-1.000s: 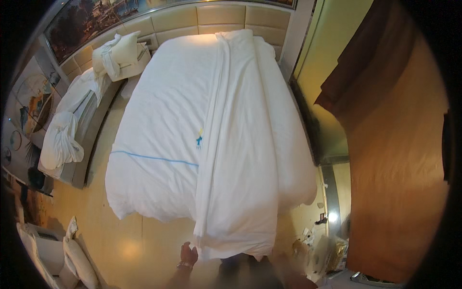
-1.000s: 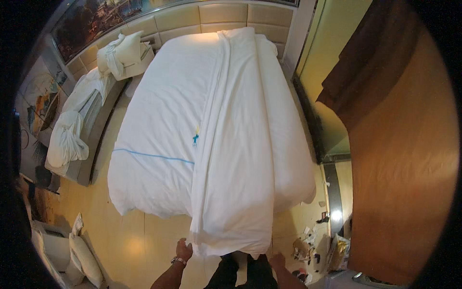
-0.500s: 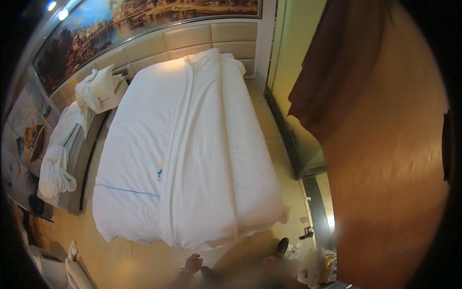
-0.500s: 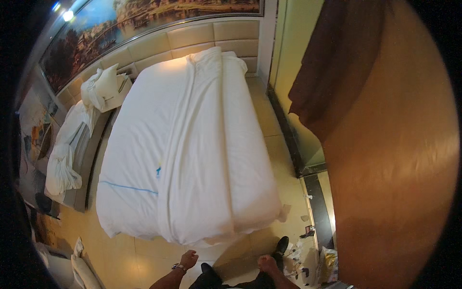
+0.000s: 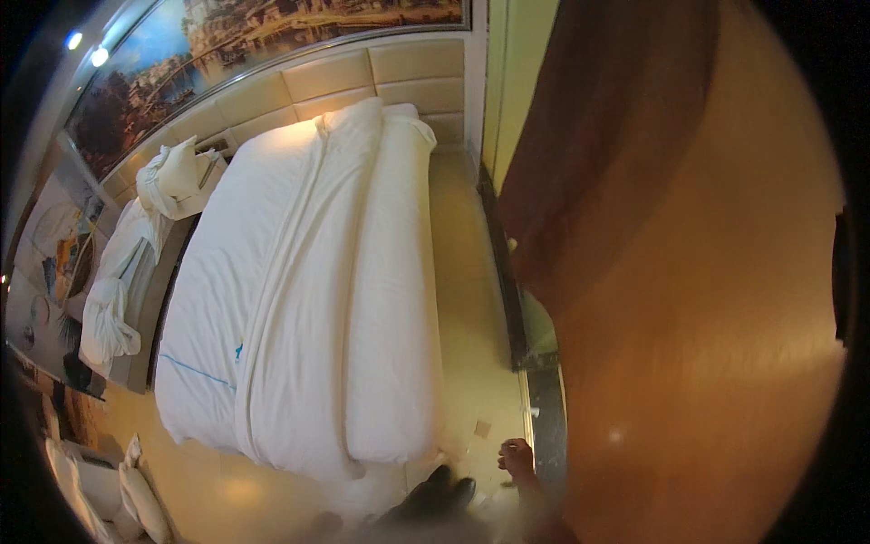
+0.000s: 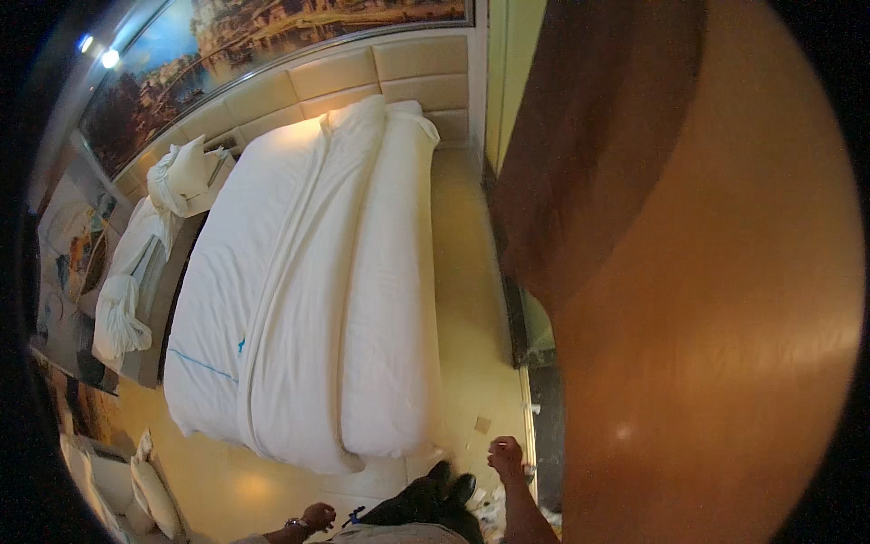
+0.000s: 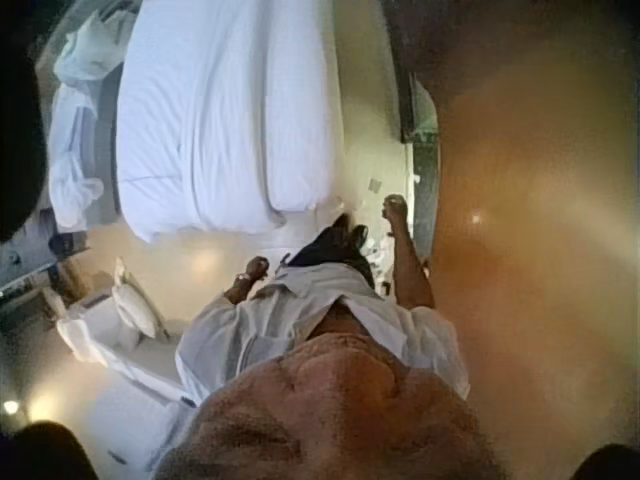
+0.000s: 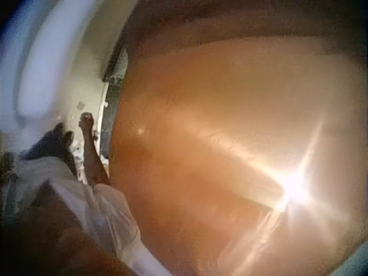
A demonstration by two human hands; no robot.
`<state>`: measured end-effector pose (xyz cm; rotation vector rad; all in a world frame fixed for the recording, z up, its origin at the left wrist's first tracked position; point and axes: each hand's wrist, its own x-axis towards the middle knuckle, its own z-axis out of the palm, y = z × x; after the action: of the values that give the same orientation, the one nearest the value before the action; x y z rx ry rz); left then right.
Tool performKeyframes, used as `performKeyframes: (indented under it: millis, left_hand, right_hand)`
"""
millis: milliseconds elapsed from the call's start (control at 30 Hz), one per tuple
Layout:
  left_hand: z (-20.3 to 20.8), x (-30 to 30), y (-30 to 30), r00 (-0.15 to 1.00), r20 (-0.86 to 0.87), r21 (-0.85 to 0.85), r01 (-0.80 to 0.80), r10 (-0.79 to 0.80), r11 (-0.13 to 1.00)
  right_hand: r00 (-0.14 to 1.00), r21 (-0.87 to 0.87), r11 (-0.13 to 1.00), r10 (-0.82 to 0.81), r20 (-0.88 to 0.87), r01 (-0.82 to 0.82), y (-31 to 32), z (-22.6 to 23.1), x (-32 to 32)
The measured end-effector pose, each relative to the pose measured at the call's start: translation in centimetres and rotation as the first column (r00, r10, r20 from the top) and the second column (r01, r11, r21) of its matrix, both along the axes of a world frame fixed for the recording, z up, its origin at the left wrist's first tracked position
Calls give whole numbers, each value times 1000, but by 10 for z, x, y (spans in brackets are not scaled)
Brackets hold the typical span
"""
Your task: The person spreads a white duvet over a bed, repeatedly lifting, shaking, and smoothing the fabric to cover the mattress. The person adjusts the duvet from multiple sides, tucking and aligning it against the headboard and along the edges.
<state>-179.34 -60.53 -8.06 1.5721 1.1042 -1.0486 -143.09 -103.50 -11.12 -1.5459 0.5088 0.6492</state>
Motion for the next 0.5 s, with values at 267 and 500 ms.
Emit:
performKeyframes:
  millis: [267, 500]
  left_hand:
    - [-39, 125, -49, 997, 17, -53, -71, 72, 996]
    - [-85, 306, -48, 821, 264, -192, -470, 506, 862]
  right_hand:
    - [827, -92, 860, 508, 241, -502, 100, 66, 221]
    - [654, -168, 642, 756, -18, -748, 88, -5, 365]
